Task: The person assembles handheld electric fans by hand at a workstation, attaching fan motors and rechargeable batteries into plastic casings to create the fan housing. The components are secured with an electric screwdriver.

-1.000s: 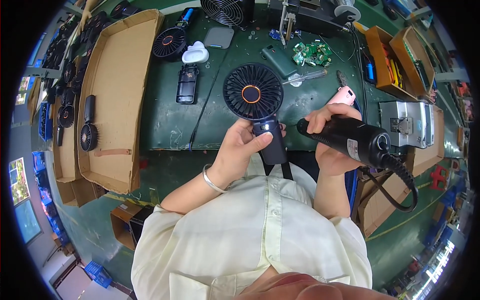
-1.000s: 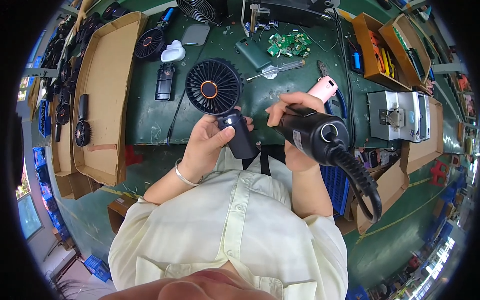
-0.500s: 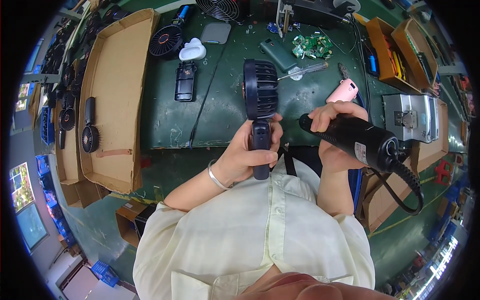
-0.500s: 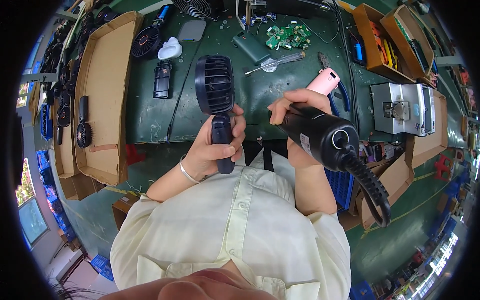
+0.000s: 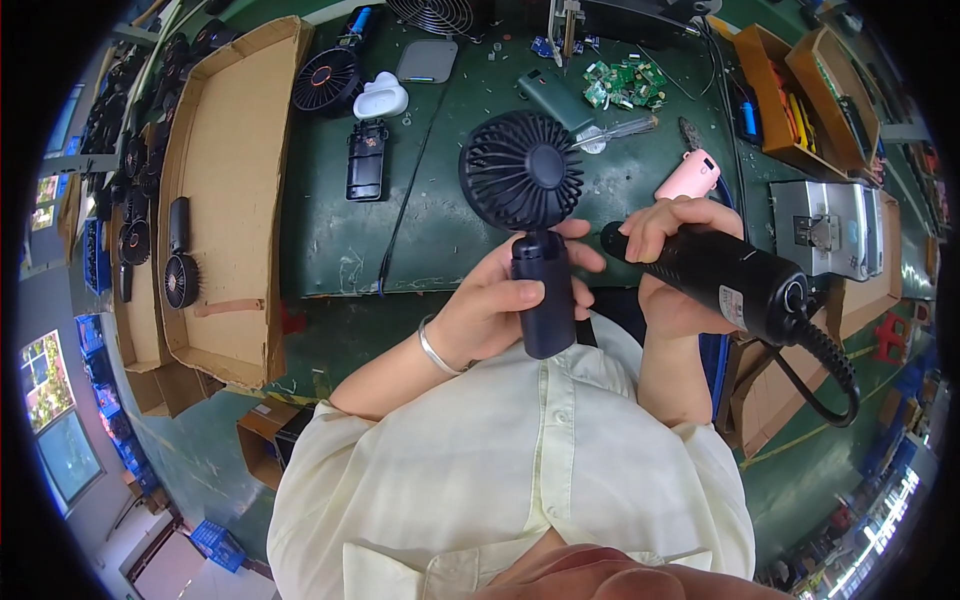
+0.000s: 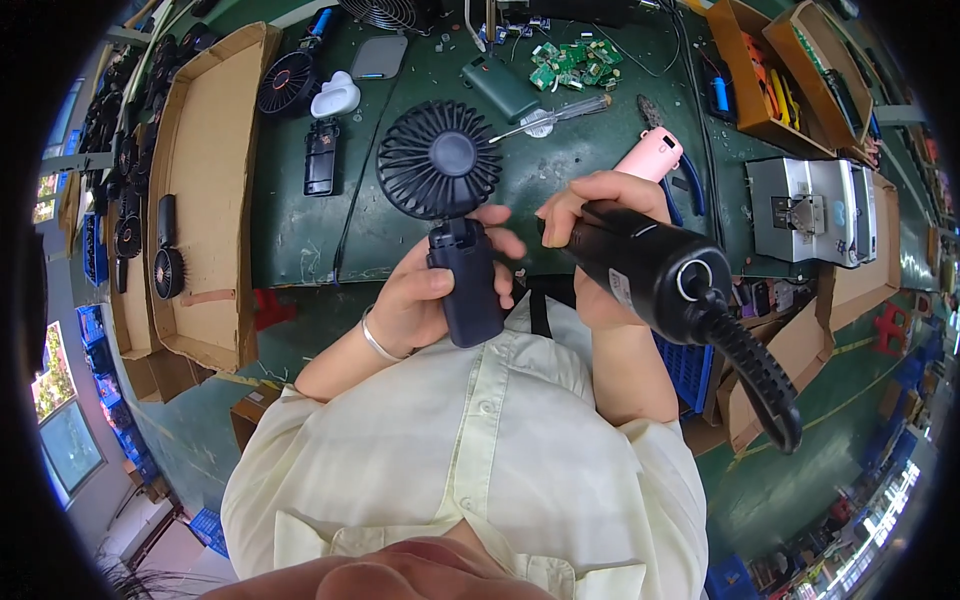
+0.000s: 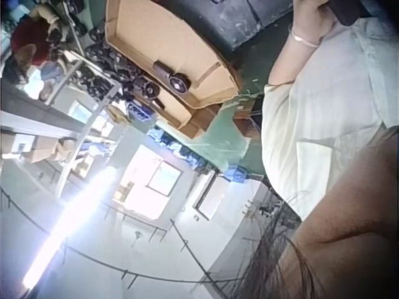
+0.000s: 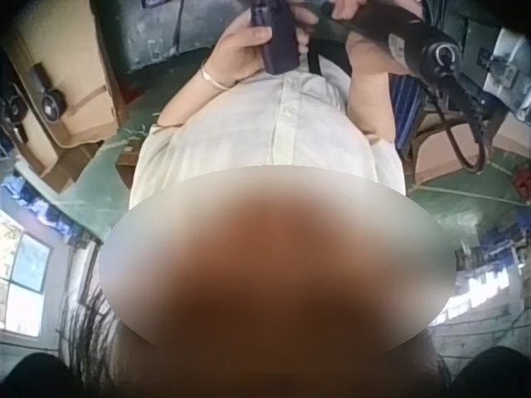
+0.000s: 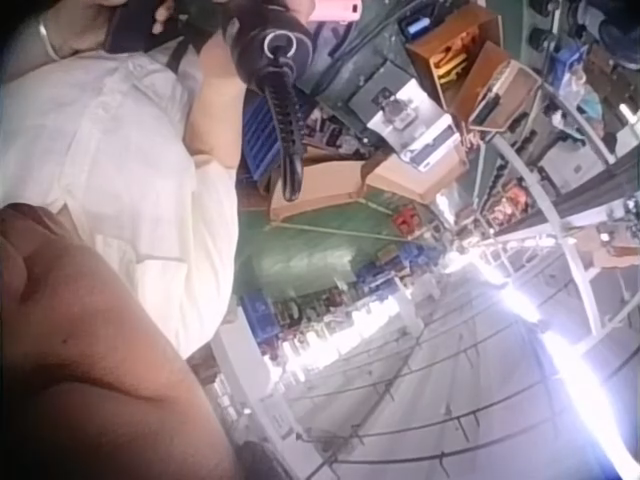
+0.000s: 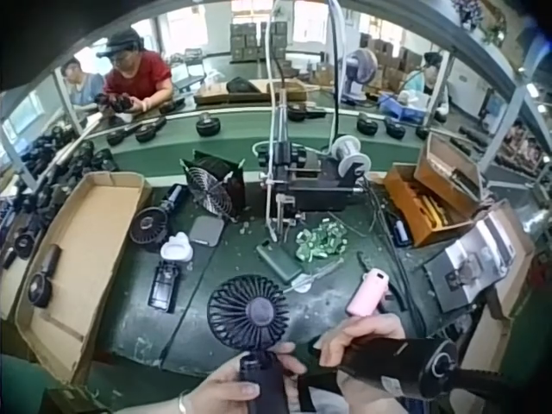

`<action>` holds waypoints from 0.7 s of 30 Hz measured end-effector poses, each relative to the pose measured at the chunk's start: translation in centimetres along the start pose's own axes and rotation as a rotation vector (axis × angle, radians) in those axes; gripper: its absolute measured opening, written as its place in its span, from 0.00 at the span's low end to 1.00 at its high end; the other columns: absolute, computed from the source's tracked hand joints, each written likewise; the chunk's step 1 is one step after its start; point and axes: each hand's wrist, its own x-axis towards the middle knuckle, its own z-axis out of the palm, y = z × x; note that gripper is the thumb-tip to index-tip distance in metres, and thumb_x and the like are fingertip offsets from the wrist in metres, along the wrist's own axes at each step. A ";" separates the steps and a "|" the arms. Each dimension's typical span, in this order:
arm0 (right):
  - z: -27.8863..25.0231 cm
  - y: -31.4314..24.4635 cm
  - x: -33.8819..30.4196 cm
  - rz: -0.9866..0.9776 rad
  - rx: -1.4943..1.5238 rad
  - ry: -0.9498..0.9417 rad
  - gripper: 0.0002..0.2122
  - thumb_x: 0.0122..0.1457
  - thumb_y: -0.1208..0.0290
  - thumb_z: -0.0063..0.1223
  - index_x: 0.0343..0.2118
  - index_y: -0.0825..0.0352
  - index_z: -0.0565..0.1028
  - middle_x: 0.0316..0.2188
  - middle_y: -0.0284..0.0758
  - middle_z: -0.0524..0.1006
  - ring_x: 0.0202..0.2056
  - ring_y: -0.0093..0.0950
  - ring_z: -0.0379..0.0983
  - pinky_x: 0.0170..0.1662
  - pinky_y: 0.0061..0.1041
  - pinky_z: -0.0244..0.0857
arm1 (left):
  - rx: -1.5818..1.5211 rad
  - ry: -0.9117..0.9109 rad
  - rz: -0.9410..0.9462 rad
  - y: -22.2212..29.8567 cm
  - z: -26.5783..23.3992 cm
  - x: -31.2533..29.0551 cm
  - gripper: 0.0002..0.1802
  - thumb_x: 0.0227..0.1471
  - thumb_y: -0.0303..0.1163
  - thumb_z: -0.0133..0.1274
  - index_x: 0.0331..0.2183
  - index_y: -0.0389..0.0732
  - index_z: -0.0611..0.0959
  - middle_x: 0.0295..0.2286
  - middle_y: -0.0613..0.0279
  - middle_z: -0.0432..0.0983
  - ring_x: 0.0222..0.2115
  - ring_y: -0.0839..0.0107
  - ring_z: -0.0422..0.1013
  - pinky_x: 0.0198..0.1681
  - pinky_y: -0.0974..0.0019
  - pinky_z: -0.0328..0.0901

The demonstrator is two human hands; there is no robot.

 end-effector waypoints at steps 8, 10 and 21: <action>-0.3 0.6 0.1 -0.030 -0.036 0.073 0.47 0.45 0.21 0.32 0.44 0.70 0.66 0.20 0.33 0.69 0.20 0.27 0.66 0.31 0.31 0.64 | -0.809 -0.638 -0.152 -2.3 -3.4 -0.1 0.44 0.34 0.29 0.46 0.58 0.29 0.61 0.54 0.33 0.61 0.51 0.39 0.66 0.61 0.41 0.46; -0.2 0.4 0.3 -0.021 -0.033 0.076 0.46 0.45 0.21 0.32 0.45 0.70 0.66 0.20 0.33 0.68 0.20 0.27 0.66 0.31 0.31 0.64 | -0.898 -0.743 -0.144 -2.6 -3.6 0.1 0.43 0.37 0.33 0.47 0.59 0.35 0.62 0.54 0.40 0.64 0.52 0.42 0.66 0.63 0.38 0.35; -0.5 0.8 0.3 -0.070 0.012 0.024 0.39 0.54 0.32 0.33 0.44 0.73 0.66 0.21 0.38 0.70 0.22 0.29 0.68 0.33 0.32 0.65 | -0.873 -0.706 -0.230 -1.8 -3.7 0.1 0.33 0.32 0.30 0.56 0.48 0.42 0.78 0.42 0.51 0.78 0.40 0.54 0.77 0.58 0.38 0.50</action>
